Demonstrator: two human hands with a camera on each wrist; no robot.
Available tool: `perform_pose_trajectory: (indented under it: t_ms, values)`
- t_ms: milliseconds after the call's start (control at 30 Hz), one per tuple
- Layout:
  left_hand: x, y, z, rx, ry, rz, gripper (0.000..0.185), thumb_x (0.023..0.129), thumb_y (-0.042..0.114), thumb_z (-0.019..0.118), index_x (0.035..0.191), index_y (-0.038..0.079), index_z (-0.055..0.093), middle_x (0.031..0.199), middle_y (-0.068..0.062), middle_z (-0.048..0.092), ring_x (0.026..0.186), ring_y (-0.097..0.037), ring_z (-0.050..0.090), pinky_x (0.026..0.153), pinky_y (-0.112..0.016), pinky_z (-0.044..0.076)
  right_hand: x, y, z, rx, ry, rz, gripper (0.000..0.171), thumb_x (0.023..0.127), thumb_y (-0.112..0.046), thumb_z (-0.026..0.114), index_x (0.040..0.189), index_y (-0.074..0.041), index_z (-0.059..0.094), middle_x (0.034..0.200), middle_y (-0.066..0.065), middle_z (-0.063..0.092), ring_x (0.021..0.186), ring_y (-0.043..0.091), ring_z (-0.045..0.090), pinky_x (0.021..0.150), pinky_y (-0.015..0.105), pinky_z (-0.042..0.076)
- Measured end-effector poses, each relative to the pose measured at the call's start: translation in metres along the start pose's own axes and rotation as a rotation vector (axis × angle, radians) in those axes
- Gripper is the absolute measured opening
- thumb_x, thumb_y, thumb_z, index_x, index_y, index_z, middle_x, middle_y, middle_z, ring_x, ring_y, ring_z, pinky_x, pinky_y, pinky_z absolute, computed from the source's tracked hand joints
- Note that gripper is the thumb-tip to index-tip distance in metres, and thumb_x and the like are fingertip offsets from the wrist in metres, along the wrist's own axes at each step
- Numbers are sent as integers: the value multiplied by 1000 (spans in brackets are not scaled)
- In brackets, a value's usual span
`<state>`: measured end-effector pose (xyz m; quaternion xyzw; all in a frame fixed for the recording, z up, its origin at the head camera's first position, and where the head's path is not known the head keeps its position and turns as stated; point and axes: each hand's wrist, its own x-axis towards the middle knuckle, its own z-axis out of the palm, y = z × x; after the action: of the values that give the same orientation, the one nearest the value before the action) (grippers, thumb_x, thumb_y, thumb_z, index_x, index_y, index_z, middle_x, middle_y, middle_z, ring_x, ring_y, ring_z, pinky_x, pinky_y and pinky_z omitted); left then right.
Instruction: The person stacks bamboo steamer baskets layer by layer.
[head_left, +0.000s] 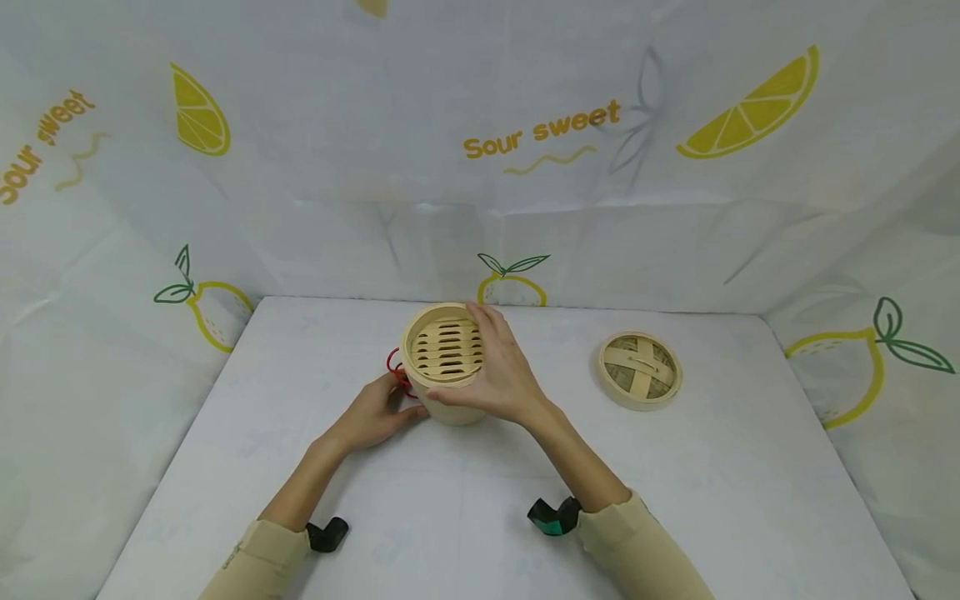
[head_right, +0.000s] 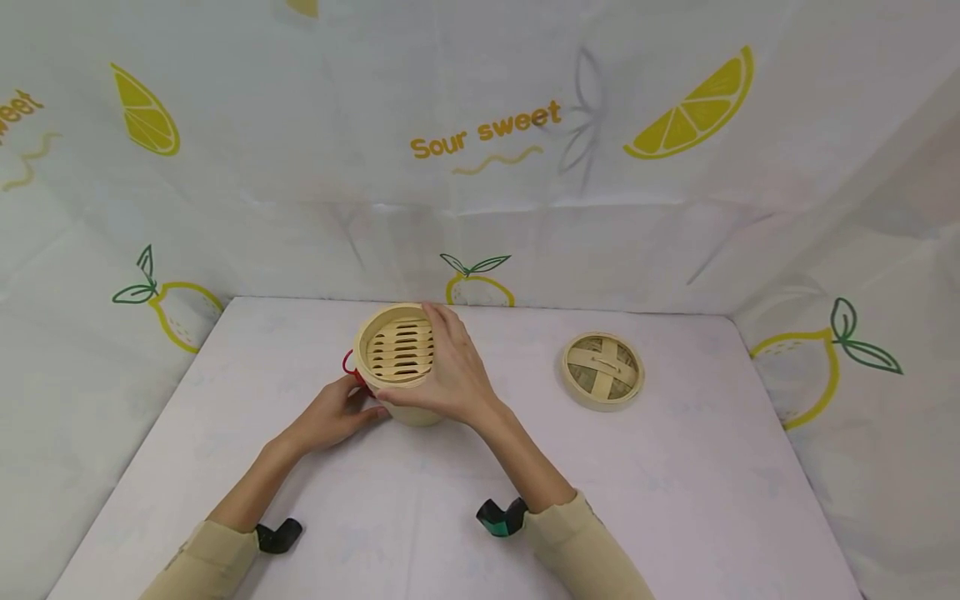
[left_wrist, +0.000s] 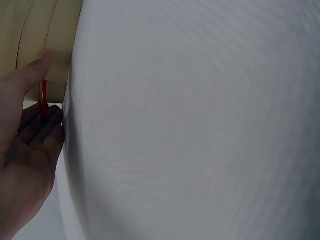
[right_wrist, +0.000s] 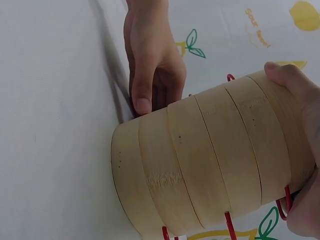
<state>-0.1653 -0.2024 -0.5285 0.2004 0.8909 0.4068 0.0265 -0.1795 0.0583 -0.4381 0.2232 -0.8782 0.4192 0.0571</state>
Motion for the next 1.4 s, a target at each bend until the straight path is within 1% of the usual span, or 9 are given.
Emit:
perform_pose_trajectory:
  t_ms: [133,333,567,700,800,967,1133,1233,1400]
  values:
    - [0,0,-1,1,0,-1,56,96,21,85,143,2,62,140,-16,71,143,-36,63,120,-55,54,0,-1,0,1,-11,6,133,64,-52,102,169,-11,32,170,10,37,152,32,49,125,57,49]
    - [-1,0,-3,-2,-10,-19,57,95,20,85,143,2,61,140,-15,70,143,-34,63,122,-54,53,2,-3,-1,-1,-29,14,132,64,-54,101,168,-12,32,168,9,37,151,31,49,125,56,49]
    - [-2,-1,-3,-10,-4,-3,59,95,22,86,145,3,60,140,-14,70,143,-34,62,122,-55,53,1,-4,-1,8,-28,34,132,64,-54,102,168,-13,32,168,7,38,149,30,51,124,56,50]
    - [-3,-5,-2,4,24,21,58,94,22,87,143,3,62,136,-13,72,140,-35,65,119,-57,55,1,-6,-1,17,-34,46,132,64,-54,102,168,-13,31,168,8,37,150,31,51,124,57,50]
    - [-3,-6,-2,7,31,28,57,94,21,86,142,2,62,136,-14,72,140,-36,64,118,-58,55,1,-7,0,15,-40,55,131,65,-54,101,168,-14,31,168,8,37,150,31,51,124,57,51]
    - [-3,-4,-3,-17,9,12,58,94,19,86,143,1,61,140,-16,71,144,-37,62,121,-58,52,1,-7,0,11,-41,57,131,65,-55,101,168,-14,32,168,8,37,149,31,51,123,56,51]
    - [-1,-1,-2,-18,-10,14,59,96,19,85,146,2,59,141,-14,70,145,-34,61,123,-56,51,-1,-5,-1,-1,-28,49,132,64,-56,100,168,-12,32,169,7,38,150,31,51,123,57,51]
    - [-1,0,-1,-19,-16,-2,59,96,20,86,145,3,60,140,-12,70,146,-33,61,124,-55,51,-1,-4,-2,-22,-28,34,132,65,-57,100,168,-11,31,170,8,38,150,32,51,124,57,51]
    - [-1,-1,-1,-13,-20,-11,58,96,20,85,145,3,60,138,-12,71,144,-33,62,123,-55,51,-1,-2,-2,-48,-32,20,133,66,-59,98,170,-10,29,173,12,35,156,34,45,127,59,47]
